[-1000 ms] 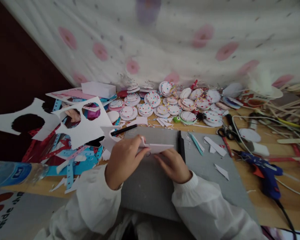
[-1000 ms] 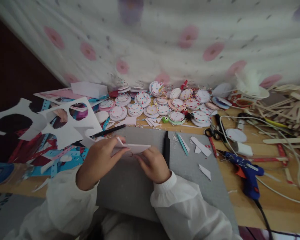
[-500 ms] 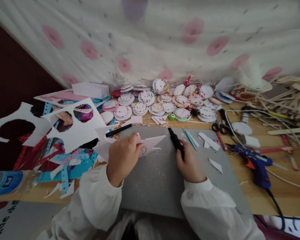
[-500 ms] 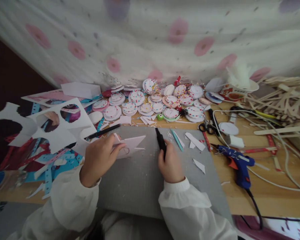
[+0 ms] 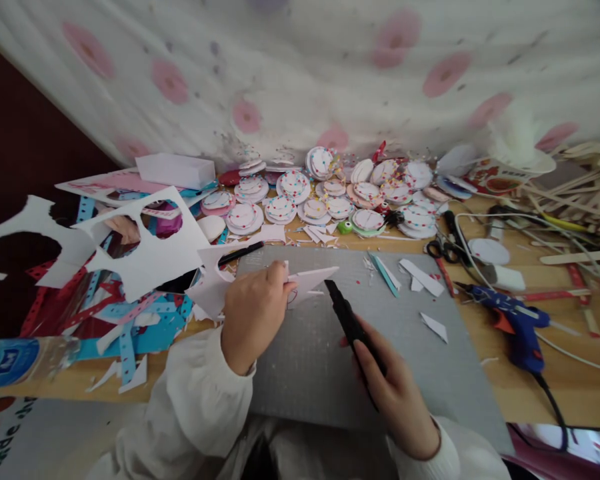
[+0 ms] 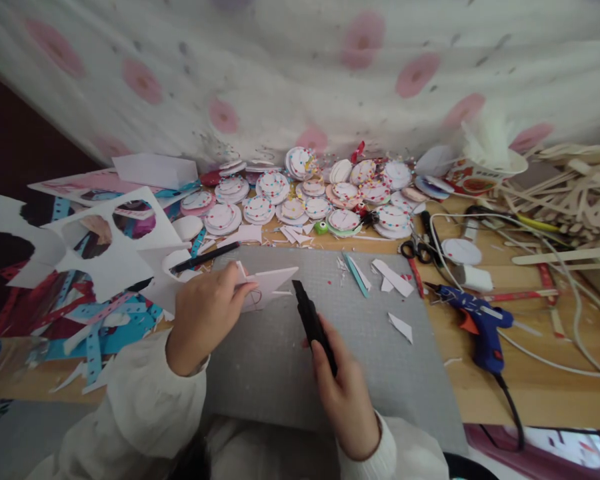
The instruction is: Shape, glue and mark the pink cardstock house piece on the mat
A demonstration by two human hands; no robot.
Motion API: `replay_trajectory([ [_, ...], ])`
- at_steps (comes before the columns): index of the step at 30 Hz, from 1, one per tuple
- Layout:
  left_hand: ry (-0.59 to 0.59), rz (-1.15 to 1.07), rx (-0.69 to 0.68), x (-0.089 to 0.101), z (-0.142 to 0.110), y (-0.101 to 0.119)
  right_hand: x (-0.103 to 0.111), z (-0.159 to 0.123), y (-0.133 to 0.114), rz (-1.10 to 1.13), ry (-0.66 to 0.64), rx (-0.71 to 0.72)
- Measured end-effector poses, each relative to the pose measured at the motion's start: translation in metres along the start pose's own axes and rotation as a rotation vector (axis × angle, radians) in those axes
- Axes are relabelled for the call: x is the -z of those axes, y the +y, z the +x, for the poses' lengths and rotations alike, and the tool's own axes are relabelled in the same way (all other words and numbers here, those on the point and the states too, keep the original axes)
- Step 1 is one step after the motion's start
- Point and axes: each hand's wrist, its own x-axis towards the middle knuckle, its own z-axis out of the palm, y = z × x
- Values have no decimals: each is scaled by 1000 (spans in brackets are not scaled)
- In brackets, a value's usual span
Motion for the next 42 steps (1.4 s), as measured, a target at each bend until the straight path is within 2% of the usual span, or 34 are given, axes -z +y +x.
replay_trajectory([
  [6,-7,-11,33,-1,-4,2,-3,2,3,-124,9,48],
  [10,13,10,81,-1,-8,7,-6,0,2,-218,-31,74],
  [15,59,8,69,-3,-12,11,-10,0,-8,-321,-84,137],
  [20,74,11,53,-4,-14,12,-16,3,-16,-372,-127,186],
  [27,66,27,79,-3,-13,13,-23,-2,-20,-445,-119,191],
  [32,62,26,37,-3,-12,12,-23,-4,-20,-478,-120,202],
  [42,150,75,47,-6,-11,13,-30,2,-19,-523,-134,229],
])
